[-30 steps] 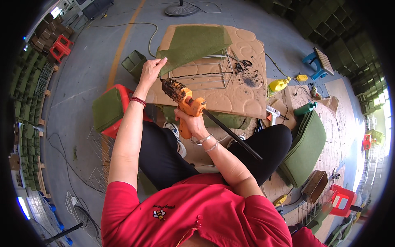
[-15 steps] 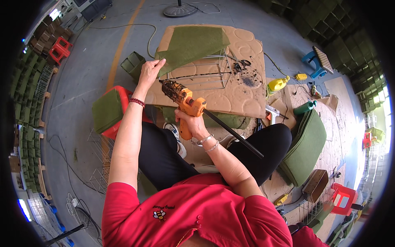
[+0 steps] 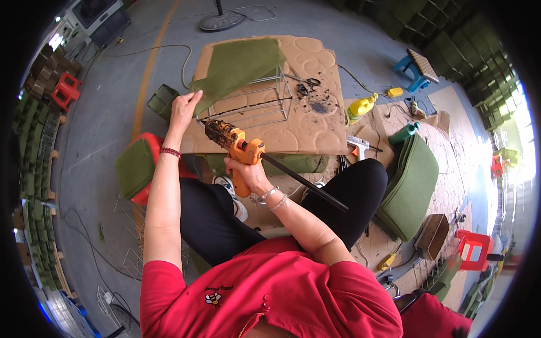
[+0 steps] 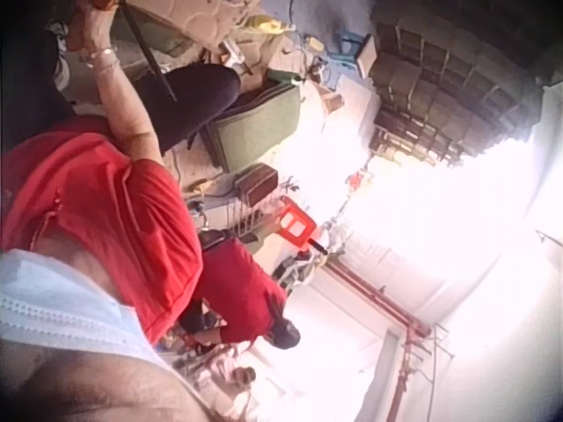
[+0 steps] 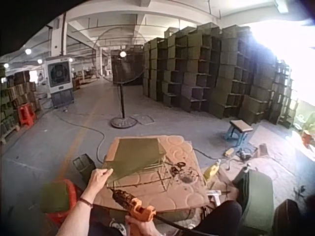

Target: The recorder assembles green foam blocks using a wire frame and a glue gun.

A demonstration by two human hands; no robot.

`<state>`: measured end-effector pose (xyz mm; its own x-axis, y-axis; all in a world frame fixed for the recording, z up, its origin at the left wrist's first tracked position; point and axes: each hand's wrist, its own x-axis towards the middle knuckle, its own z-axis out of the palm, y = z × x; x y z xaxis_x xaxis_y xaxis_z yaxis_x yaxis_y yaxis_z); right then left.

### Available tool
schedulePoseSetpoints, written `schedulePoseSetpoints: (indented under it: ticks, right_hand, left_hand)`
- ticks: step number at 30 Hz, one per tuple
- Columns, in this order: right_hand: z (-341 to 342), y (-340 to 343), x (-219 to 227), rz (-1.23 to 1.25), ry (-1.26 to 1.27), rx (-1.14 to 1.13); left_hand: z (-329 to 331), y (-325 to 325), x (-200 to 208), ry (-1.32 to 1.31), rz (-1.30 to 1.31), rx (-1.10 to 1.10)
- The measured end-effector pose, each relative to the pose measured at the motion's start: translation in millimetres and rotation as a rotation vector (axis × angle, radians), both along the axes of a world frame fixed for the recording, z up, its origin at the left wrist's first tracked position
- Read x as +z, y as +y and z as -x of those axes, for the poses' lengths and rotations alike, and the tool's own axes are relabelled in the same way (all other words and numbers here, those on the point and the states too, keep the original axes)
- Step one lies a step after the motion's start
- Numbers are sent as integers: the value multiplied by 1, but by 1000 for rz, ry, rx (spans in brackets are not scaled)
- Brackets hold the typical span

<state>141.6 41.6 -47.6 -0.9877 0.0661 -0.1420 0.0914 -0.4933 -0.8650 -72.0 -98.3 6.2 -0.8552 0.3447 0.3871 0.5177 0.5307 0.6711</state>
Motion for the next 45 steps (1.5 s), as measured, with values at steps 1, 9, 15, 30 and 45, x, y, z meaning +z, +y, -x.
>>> schedulePoseSetpoints:
  ticks: [1,9,15,30,45]
  right_hand:
    - [-2,2,0,-4,0,-11]
    - [-29,42,-2,36,55,-181]
    - [-48,86,-11,28,51,-360]
    - [-27,64,-7,101,99,-283]
    - [-39,72,-3,-8,136,-354]
  left_hand:
    - [1,-2,0,0,-4,-11]
    - [0,0,3,-42,-12,-22]
    - [2,-3,2,-26,-10,-14]
    - [2,-3,3,-33,-2,-2]
    - [0,-8,4,-40,6,3]
